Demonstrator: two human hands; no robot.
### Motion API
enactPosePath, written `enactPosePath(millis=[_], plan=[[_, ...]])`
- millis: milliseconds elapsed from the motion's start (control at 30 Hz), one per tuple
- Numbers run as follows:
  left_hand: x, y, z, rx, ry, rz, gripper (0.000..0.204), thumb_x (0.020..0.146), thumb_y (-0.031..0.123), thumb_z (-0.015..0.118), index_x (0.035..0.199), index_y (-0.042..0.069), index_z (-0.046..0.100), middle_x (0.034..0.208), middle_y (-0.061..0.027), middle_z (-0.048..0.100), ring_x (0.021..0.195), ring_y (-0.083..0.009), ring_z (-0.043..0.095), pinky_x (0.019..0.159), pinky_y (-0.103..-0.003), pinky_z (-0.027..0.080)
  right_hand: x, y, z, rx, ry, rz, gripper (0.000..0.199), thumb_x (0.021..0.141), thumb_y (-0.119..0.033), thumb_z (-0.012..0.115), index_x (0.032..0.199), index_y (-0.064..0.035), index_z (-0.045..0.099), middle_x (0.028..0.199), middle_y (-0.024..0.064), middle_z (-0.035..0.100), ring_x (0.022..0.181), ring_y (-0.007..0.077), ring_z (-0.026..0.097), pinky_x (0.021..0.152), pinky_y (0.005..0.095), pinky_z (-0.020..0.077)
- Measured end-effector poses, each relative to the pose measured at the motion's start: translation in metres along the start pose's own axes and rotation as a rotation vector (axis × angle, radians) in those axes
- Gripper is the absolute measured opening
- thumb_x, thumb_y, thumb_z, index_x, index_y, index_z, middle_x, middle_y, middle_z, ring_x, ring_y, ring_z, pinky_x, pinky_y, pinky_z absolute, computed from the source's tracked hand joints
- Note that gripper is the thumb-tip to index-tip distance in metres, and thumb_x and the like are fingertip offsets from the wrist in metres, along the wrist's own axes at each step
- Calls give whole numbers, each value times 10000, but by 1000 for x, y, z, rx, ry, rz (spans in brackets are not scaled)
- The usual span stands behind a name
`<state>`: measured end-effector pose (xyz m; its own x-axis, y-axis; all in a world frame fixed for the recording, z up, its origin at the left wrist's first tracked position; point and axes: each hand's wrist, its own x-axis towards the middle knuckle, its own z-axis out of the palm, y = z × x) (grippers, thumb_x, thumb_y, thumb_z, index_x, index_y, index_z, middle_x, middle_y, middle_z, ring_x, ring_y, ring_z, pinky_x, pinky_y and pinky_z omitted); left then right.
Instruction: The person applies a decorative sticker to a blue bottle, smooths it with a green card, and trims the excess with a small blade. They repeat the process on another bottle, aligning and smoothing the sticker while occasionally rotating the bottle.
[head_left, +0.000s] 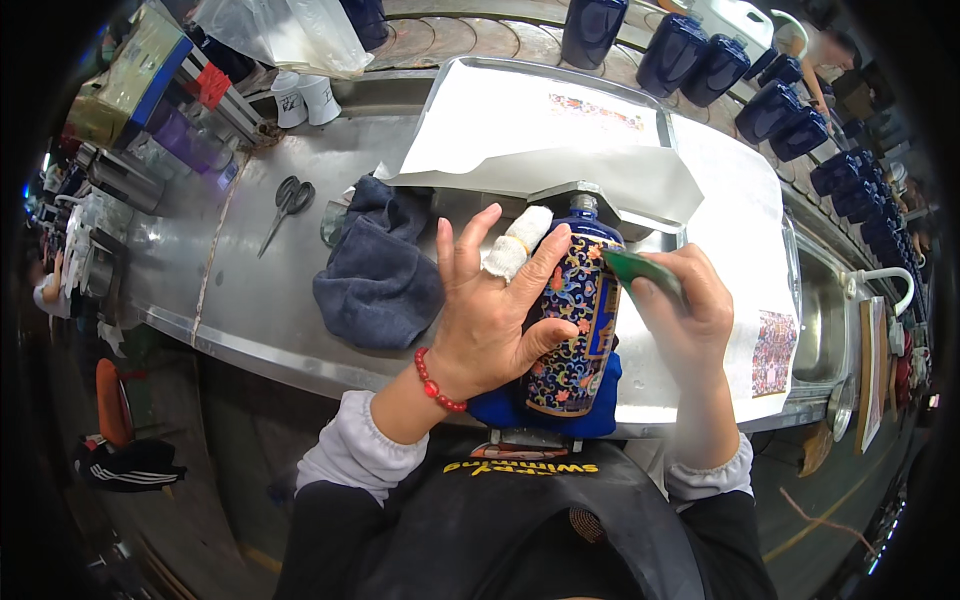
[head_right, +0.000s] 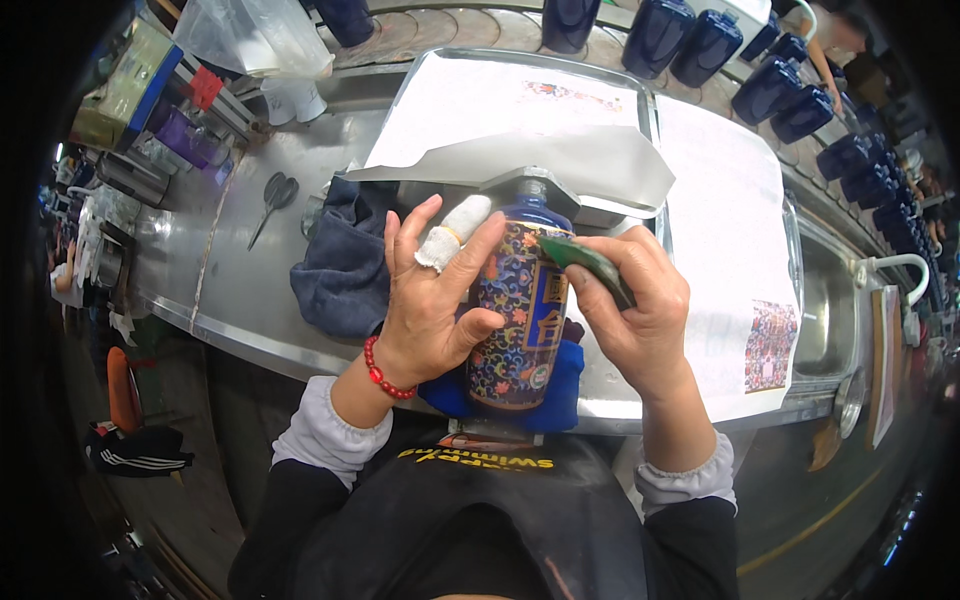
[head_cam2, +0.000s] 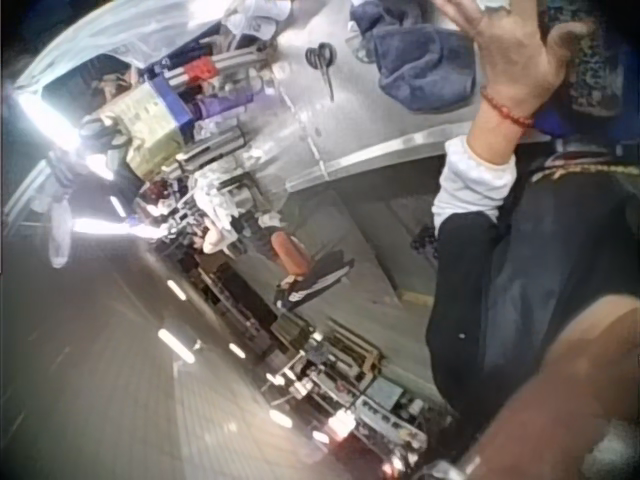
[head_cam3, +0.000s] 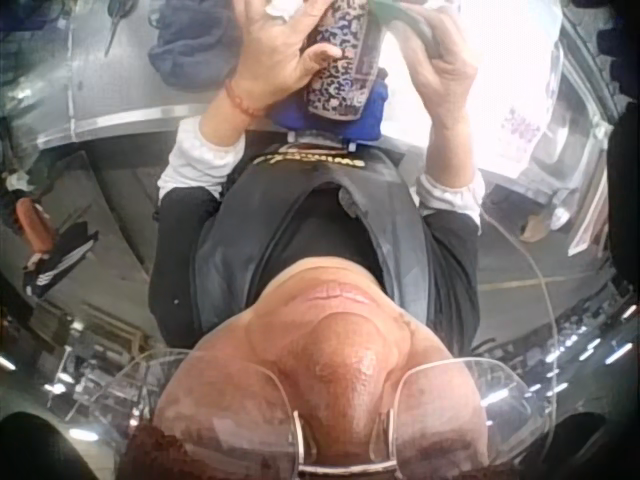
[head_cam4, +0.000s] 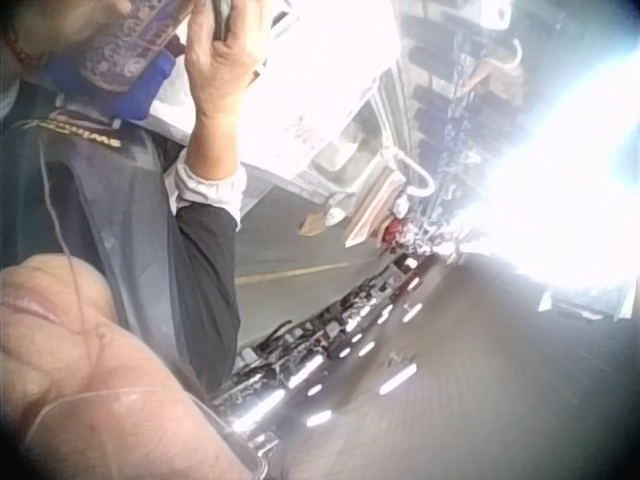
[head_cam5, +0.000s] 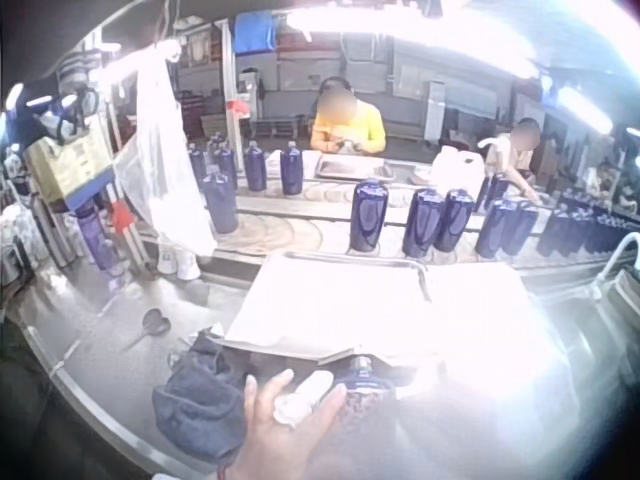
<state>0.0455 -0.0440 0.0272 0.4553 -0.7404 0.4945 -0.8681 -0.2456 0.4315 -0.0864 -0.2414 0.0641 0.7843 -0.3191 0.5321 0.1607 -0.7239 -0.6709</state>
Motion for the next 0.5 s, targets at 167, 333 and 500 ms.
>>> enactPosePath(millis=[167, 333, 500], plan=[[0, -1, 2, -70, 19, -27, 846, 1007, 725, 308, 1492, 69, 531, 1397, -162, 611, 1432, -408, 331, 1193, -649, 83, 9, -17, 13, -288, 3, -194, 357, 712, 1, 795, 1061, -46, 737, 860, 84, 591, 753, 265, 576, 703, 377, 475], [-16, -12, 7, -309, 72, -96, 765, 1047, 620, 373, 1462, -3, 529, 1334, -207, 633, 1287, -411, 501, 1162, -557, 249, 4, -26, 0, 25, -118, -122, 357, 735, 24, 781, 1086, -34, 744, 854, 87, 609, 735, 224, 608, 655, 336, 499], [-32, -5, 22, -714, 60, -227, 860, 1026, 617, 475, 1472, -116, 434, 1322, -277, 614, 1227, -399, 558, 1094, -457, 367, -29, -22, -1, -26, -61, -21, 232, 846, -24, 789, 1063, 12, 716, 832, 70, 629, 717, 154, 606, 639, 265, 476]])
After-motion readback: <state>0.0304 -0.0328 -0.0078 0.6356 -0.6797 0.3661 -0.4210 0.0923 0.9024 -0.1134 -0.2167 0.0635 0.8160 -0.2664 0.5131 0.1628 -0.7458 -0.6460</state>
